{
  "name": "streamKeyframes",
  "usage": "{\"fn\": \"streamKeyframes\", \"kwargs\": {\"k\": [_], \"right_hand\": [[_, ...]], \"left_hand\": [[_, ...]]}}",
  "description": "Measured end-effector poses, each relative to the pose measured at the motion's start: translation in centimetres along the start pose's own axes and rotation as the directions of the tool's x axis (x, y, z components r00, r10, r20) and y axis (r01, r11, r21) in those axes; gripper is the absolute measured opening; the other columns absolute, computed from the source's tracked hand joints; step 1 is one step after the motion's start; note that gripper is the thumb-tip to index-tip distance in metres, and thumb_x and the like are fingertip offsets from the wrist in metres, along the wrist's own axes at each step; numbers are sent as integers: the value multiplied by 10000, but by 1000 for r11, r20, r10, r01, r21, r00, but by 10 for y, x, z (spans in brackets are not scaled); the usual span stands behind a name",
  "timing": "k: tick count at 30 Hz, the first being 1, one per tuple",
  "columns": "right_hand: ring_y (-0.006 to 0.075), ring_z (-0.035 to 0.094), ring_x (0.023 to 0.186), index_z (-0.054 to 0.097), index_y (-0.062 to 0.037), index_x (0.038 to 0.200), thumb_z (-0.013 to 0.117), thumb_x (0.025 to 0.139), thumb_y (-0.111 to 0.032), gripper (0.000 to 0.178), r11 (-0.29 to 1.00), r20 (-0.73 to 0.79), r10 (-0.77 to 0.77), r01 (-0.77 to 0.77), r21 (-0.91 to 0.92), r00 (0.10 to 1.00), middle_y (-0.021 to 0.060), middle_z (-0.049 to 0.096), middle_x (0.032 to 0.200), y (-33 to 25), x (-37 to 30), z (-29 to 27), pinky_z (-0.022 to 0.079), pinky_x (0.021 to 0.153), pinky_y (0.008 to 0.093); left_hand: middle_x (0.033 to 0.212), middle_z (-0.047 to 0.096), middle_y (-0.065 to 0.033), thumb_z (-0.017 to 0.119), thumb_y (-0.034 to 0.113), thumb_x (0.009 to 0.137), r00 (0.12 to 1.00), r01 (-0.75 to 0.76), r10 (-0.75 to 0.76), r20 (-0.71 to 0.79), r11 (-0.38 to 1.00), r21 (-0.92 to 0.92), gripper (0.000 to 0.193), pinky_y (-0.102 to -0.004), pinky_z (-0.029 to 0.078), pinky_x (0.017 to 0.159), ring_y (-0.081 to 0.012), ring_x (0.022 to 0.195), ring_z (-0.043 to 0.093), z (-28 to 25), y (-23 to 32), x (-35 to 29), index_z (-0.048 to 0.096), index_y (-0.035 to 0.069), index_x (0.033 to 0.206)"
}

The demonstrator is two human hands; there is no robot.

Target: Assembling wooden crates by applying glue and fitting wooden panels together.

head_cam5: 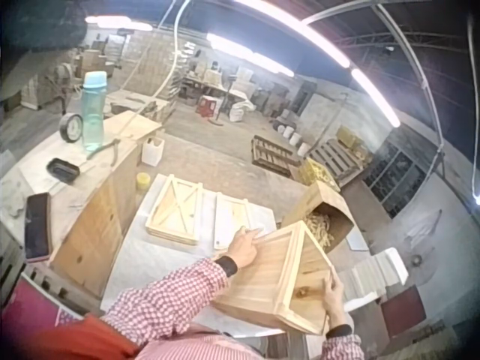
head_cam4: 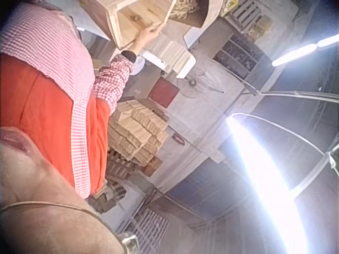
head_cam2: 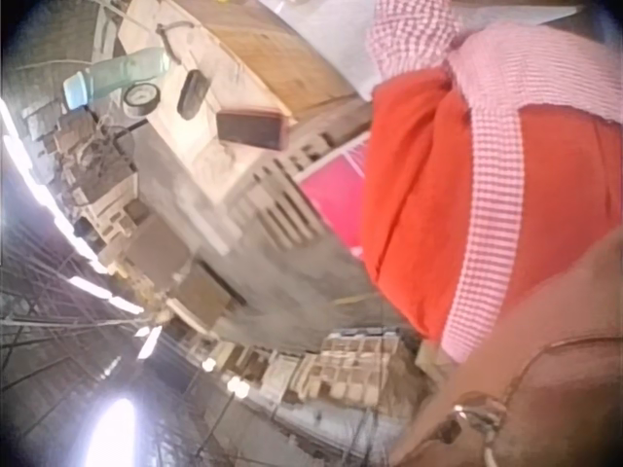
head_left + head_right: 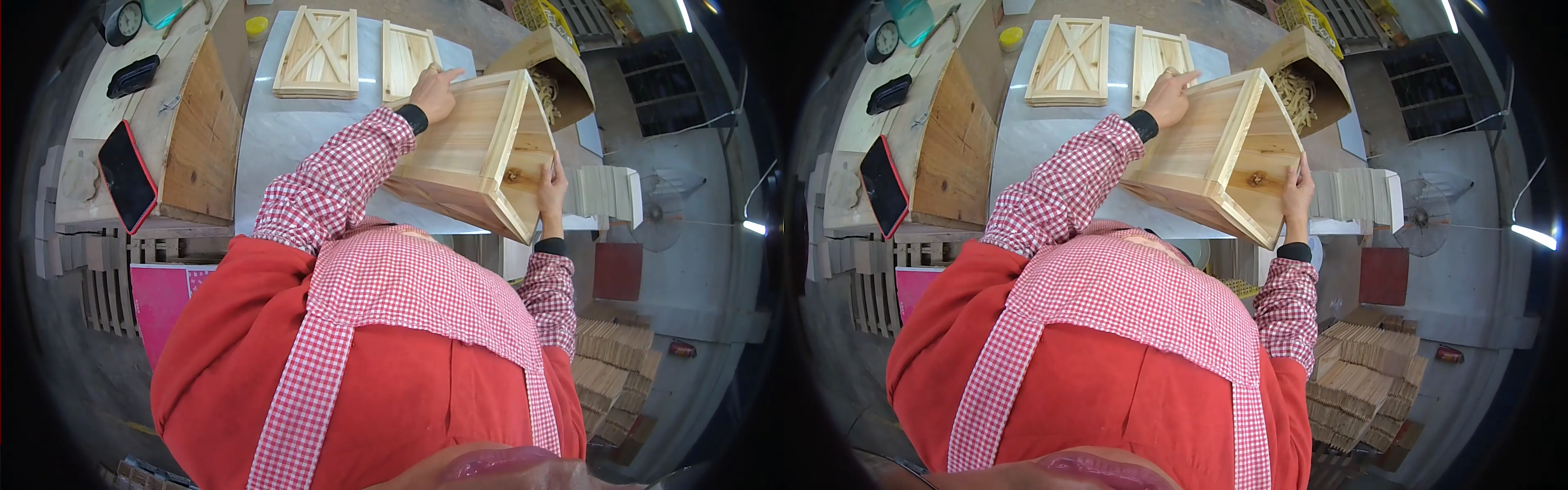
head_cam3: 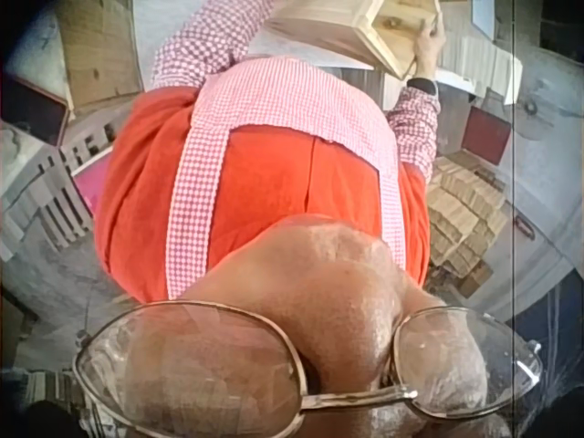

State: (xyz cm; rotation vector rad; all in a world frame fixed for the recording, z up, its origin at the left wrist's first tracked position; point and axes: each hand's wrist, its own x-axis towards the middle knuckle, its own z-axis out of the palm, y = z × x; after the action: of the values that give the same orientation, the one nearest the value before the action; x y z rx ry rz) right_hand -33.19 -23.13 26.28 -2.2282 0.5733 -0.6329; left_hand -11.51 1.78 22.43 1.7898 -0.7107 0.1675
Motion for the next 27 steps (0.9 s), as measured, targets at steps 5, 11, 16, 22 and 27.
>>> {"fn": "streamKeyframes", "kwargs": {"k": [5, 11, 16, 22, 27], "right_hand": [[132, 572, 935, 420, -1, 1377, 501, 947, -107, 450, 998, 25, -57, 58, -12, 998, 112, 616, 1123, -3, 2, -1, 471, 799, 264], [150, 589, 996, 445, -14, 1361, 497, 929, -70, 439, 998, -36, -21, 23, 67, 999, 142, 615, 1191, 3, -9, -2, 466, 855, 289], [130, 600, 928, 455, -35, 1358, 501, 929, -76, 433, 996, -68, -76, 78, 37, 995, 136, 645, 1131, 11, 1, 6, 479, 806, 281], [107, 582, 889, 412, -14, 1384, 493, 938, -68, 457, 999, -14, 35, -35, -15, 999, 96, 616, 1157, -10, -7, 4, 476, 769, 248], [148, 591, 1033, 455, -54, 1360, 508, 929, -84, 435, 999, -60, 8, -11, -46, 998, 145, 626, 1183, -11, -14, 4, 454, 875, 285]], "left_hand": [[918, 568, -262, 444, -82, 703, 988, -120, 121, 92, 993, -17, 628, -460, 455, 842, -398, 813, 566, 15, -22, 0, 528, 99, 1298], [984, 489, -216, 427, -92, 757, 996, -53, 59, 71, 994, -91, 675, -398, 422, 868, -353, 929, 510, 7, 18, 0, 435, 154, 1385], [992, 485, -209, 461, -76, 750, 969, -193, 194, 150, 981, -18, 681, -394, 426, 863, -367, 948, 502, -4, 39, 17, 402, 117, 1400], [979, 486, -198, 458, -82, 748, 991, -125, 121, 65, 990, 60, 647, -388, 425, 872, -364, 957, 496, -9, 37, 18, 435, 94, 1370], [1065, 510, -212, 457, -76, 729, 981, -187, 184, 65, 982, 31, 616, -402, 413, 925, -382, 1024, 503, -14, 23, 14, 467, 57, 1331]]}}
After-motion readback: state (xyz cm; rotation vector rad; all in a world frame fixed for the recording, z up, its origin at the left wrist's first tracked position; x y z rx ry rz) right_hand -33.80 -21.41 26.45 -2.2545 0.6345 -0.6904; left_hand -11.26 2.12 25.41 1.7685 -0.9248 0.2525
